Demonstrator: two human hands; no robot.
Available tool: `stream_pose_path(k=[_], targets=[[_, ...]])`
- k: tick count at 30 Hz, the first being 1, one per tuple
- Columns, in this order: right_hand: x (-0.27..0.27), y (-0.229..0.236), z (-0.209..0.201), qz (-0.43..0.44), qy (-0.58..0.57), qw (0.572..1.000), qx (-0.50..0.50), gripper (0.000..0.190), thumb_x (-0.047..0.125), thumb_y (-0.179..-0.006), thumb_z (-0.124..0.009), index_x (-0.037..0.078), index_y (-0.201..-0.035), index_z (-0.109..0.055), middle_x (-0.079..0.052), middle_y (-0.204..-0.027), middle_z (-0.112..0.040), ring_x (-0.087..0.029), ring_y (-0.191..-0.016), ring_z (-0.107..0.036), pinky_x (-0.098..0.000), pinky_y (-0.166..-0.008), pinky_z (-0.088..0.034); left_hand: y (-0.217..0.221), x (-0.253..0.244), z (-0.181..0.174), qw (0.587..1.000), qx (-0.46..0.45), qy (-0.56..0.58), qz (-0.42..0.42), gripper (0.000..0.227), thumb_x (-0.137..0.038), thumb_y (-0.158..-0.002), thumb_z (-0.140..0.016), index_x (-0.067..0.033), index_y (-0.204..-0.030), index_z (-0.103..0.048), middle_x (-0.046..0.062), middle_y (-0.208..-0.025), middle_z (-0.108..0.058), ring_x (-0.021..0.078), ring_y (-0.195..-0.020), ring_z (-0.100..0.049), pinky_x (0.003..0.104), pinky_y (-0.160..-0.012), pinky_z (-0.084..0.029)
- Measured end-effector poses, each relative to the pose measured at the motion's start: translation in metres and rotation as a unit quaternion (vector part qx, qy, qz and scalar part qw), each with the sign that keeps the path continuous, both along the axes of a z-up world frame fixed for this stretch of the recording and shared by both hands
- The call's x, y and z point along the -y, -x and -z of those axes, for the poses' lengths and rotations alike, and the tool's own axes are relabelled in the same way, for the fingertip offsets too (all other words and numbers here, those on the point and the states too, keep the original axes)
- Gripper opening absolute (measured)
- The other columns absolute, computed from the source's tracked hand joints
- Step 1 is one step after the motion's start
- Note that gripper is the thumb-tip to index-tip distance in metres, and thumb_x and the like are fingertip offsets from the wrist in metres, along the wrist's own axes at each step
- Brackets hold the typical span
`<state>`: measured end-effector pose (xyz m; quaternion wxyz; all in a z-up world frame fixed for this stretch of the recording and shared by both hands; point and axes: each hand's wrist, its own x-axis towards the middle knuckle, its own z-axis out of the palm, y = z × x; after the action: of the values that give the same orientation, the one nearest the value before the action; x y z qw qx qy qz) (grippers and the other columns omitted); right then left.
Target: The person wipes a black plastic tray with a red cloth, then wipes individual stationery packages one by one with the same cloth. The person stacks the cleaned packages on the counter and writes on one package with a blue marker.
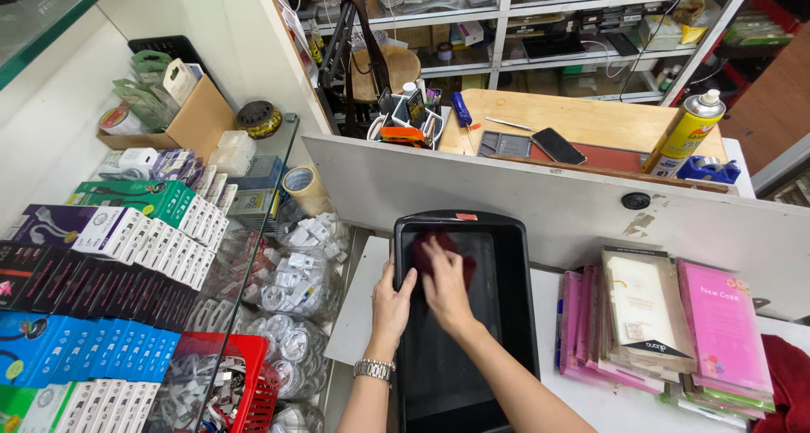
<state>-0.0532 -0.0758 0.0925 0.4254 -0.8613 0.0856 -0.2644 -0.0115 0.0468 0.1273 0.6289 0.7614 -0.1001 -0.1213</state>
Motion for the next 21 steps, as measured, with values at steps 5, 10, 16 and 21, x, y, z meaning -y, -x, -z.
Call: stream_pose_path(k=[5,10,16,21], targets=[[-0.012,0.027,-0.022,-0.173,0.019,0.985,-0.018,0.061,-0.005,-0.083,-0.062,-0.002,-0.143,-0.049,-0.015,-0.154,-0.047,-0.04,-0.136,-0.041,-0.0457,-0.115,-0.038,-0.005,-0.001,0.004,0.993,-0.079,0.084,-0.001,0.052,-0.027,-0.094,-0.066,-0.0086,-0.142,-0.059,0.007,-0.13,-0.07,0.0163,-0.118,-0.066,0.032,-0.099,-0.05],[0.0,0.076,-0.029,-0.261,0.032,0.955,-0.136,0.049,-0.004,-0.079,-0.061,0.007,-0.126,-0.066,-0.008,-0.144,-0.062,-0.033,-0.135,-0.05,-0.0431,-0.116,-0.041,-0.015,-0.007,0.018,0.991,-0.064,0.113,-0.01,0.047,-0.027,-0.097,-0.065,-0.0032,-0.138,-0.063,0.01,-0.128,-0.072,0.0172,-0.115,-0.066,0.031,-0.098,-0.05],[0.028,0.029,-0.045,-0.081,0.087,0.992,0.048,0.056,0.003,-0.083,-0.067,0.007,-0.138,-0.056,-0.013,-0.148,-0.055,-0.037,-0.137,-0.047,-0.0479,-0.112,-0.039,-0.003,0.006,0.015,0.994,-0.066,0.089,0.006,0.056,-0.026,-0.095,-0.064,-0.0096,-0.147,-0.053,0.006,-0.137,-0.067,0.0148,-0.122,-0.064,0.029,-0.101,-0.048],[0.059,0.006,-0.049,-0.136,0.335,0.932,-0.017,0.073,0.007,-0.076,-0.068,0.014,-0.146,-0.049,-0.01,-0.147,-0.05,-0.035,-0.126,-0.05,-0.0479,-0.107,-0.04,0.002,0.013,-0.005,0.997,-0.071,0.044,0.005,0.055,-0.028,-0.094,-0.067,-0.0097,-0.145,-0.056,0.007,-0.136,-0.069,0.015,-0.123,-0.064,0.028,-0.101,-0.047]])
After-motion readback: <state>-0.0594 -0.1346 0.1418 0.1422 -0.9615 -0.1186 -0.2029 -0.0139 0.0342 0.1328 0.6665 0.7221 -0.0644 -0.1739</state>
